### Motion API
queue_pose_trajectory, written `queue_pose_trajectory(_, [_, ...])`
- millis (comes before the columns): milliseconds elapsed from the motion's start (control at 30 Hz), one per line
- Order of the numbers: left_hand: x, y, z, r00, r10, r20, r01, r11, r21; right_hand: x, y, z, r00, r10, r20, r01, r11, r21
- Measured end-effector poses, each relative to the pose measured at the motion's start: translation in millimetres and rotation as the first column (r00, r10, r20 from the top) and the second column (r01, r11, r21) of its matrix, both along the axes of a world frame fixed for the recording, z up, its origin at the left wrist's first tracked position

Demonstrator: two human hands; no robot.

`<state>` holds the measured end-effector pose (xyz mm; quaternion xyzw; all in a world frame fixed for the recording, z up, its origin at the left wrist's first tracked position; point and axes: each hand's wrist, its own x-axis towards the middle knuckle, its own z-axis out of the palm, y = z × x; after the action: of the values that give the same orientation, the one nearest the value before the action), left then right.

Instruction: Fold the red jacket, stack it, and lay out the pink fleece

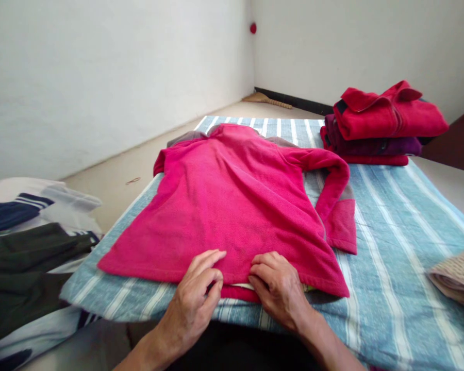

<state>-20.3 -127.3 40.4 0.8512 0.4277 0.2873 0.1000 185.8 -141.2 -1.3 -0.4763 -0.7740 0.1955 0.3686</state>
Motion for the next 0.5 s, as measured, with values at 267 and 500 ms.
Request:
queue_pose_trajectory(267, [-55.9, 15.5, 29.6, 0.993, 0.012, -0.114, -0.003, 0.997, 0.079, 2.0, 0.3, 1.0, 1.0, 0.024, -0.002, -0.024, 0.999, -0.032])
queue_pose_trajectory(500, [-117.6, 45.6, 39.4, 0.931, 0.071, -0.358, -0.025, 0.991, 0.132, 5.5, 1.8, 2.5, 0.997, 0.073, 0.024, -0.071, 0.996, -0.045])
